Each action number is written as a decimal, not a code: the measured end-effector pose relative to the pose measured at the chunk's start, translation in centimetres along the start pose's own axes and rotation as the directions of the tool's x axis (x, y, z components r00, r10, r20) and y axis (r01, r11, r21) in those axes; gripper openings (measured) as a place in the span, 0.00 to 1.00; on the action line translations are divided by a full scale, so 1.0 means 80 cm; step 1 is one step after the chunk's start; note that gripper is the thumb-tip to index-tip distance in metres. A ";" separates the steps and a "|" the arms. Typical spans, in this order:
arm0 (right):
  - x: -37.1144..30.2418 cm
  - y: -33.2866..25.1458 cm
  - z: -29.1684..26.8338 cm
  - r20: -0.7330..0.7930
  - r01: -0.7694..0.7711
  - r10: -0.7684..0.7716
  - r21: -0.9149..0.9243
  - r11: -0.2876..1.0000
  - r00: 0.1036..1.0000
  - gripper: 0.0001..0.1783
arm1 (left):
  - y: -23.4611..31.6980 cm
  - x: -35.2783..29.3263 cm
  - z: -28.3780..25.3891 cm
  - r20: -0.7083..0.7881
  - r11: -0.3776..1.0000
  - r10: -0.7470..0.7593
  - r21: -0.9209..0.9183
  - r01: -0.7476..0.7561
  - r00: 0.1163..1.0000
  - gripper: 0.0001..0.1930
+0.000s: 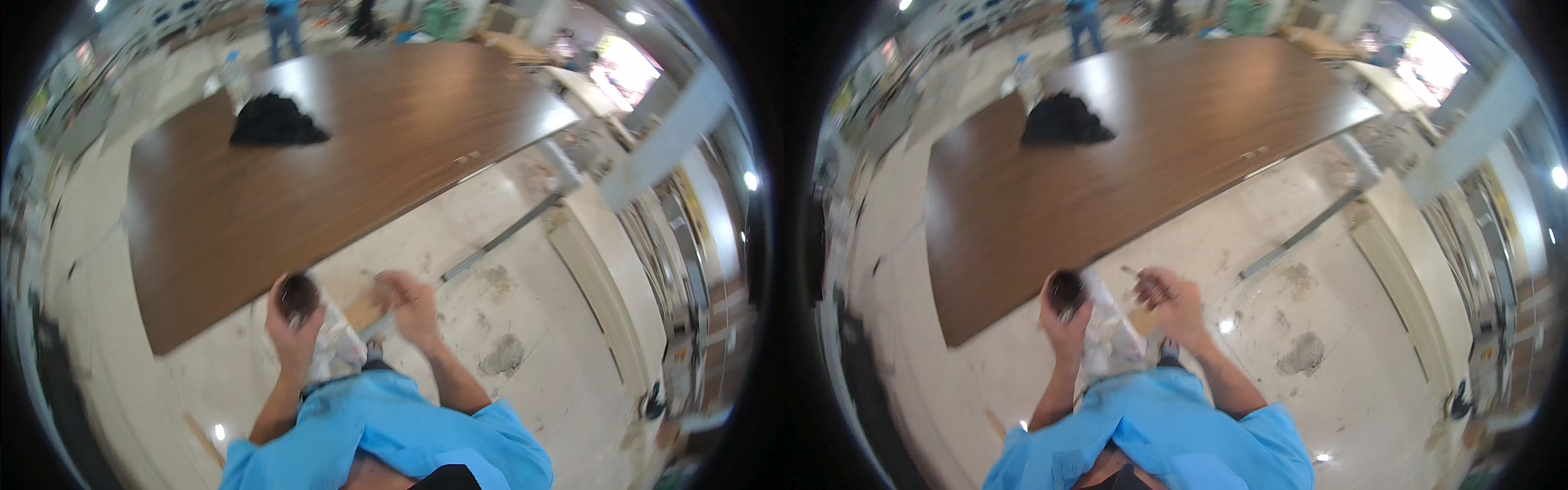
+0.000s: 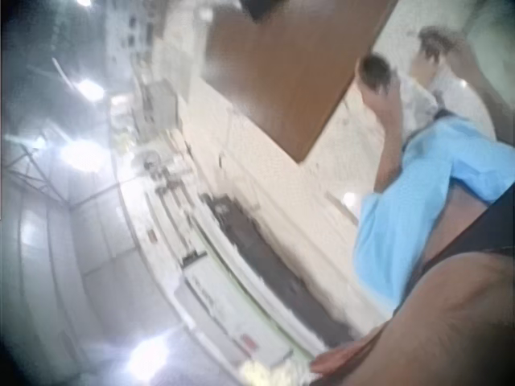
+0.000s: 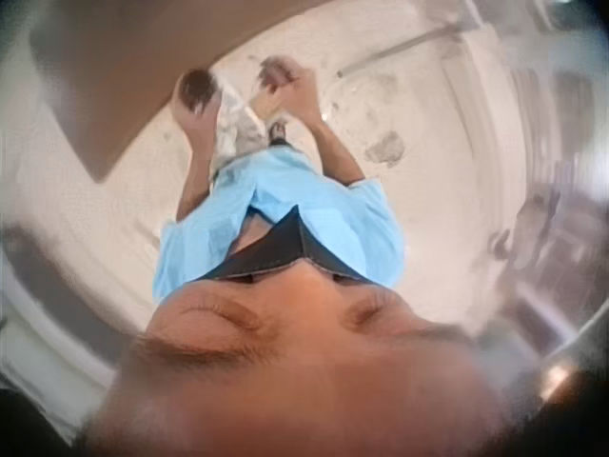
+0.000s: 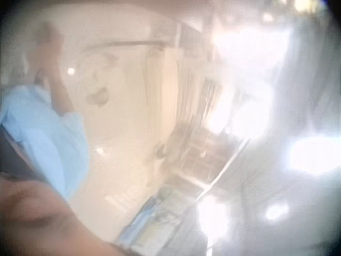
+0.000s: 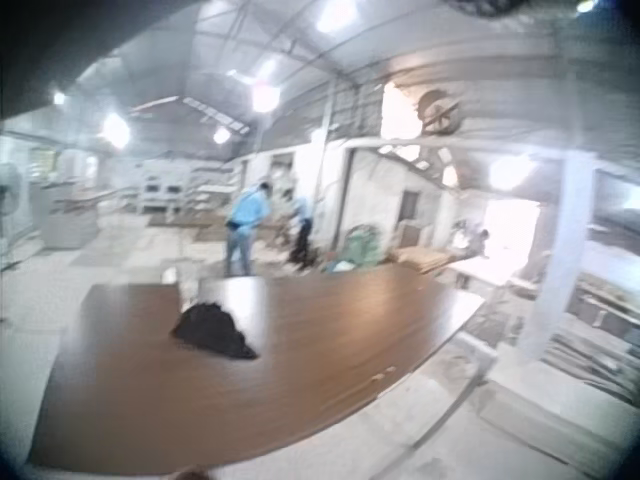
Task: The person applies a dark liquid finish to the edges of a large wooden tabletop using a small brush and a cloth. They repeatedly dip the brush into a container, apply the finish along the edges, and wipe the surface with a cloth.
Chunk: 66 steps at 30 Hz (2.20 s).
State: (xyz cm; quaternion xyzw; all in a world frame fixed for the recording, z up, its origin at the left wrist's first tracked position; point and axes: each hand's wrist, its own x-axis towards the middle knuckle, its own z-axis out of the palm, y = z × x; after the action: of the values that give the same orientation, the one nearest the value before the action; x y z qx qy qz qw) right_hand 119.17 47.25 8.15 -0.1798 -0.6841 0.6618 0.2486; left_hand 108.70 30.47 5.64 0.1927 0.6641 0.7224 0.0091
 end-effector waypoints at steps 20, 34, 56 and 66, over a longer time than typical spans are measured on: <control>0.111 -0.054 -0.072 0.627 0.760 -0.430 -0.537 0.366 0.650 0.12 | -0.014 0.006 0.114 0.020 0.878 0.229 0.428 -0.215 0.973 0.38; 0.108 -0.037 -0.081 0.568 0.628 -0.291 -0.597 0.499 0.770 0.06 | -0.030 0.007 0.112 -0.007 0.919 0.053 0.392 -0.046 0.999 0.37; 0.133 0.166 -0.047 -0.130 -0.084 0.046 -0.303 0.949 0.990 0.07 | -0.077 -0.040 0.060 -0.122 0.913 -0.137 0.370 0.173 0.983 0.39; 0.117 0.167 -0.017 -0.076 -0.030 0.015 -0.202 0.979 0.997 0.07 | -0.094 -0.049 0.055 -0.128 0.916 -0.112 0.372 0.152 0.985 0.41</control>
State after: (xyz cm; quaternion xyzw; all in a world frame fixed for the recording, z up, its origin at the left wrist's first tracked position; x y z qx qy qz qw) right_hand 111.25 54.51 -4.18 -0.2364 -0.7364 0.5840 0.2465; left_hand 111.80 34.54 -2.45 0.1075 0.8024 0.5869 -0.0144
